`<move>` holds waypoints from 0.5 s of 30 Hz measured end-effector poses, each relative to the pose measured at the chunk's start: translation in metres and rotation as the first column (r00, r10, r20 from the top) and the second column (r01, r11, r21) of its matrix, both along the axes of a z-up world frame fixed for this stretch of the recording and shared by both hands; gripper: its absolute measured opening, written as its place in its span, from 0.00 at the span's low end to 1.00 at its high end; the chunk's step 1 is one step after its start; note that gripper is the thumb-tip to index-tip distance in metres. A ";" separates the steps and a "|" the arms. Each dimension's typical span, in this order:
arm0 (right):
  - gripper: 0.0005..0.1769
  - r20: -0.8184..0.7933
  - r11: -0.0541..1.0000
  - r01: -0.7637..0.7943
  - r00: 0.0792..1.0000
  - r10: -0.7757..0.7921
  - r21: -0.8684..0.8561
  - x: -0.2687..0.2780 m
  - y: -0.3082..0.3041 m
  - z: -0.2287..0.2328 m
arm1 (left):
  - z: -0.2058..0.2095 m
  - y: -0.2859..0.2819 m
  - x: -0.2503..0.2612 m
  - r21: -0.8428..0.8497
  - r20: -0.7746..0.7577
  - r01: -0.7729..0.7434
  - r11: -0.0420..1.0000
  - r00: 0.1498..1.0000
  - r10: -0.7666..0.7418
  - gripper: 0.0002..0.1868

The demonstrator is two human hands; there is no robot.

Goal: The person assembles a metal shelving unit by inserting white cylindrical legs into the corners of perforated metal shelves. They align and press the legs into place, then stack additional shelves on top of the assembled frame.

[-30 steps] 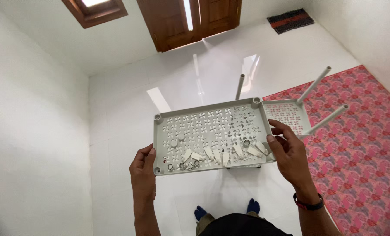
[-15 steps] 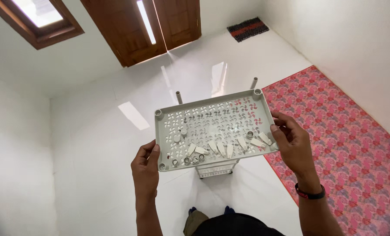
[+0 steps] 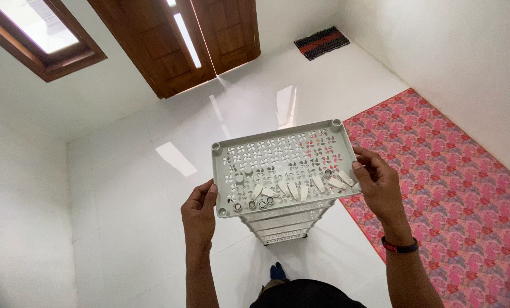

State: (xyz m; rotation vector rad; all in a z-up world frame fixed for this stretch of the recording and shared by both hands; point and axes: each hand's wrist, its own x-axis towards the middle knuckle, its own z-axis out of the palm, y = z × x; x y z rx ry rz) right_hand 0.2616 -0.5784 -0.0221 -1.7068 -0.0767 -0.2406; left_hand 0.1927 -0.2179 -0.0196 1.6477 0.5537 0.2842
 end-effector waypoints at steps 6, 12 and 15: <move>0.20 -0.015 1.000 0.023 1.000 -0.023 -0.006 0.023 0.003 -0.010 | -0.001 0.004 0.019 -0.057 0.062 0.055 0.997 0.997 -0.052 0.20; 0.20 -0.054 0.999 0.023 0.998 -0.024 -0.032 0.036 -0.001 -0.017 | -0.002 -0.004 0.024 -0.039 -0.025 0.023 0.999 0.999 -0.024 0.20; 0.20 -0.092 1.000 0.016 0.996 -0.018 -0.023 0.040 -0.005 -0.025 | -0.004 -0.013 0.024 -0.088 0.016 -0.004 0.996 1.000 0.006 0.20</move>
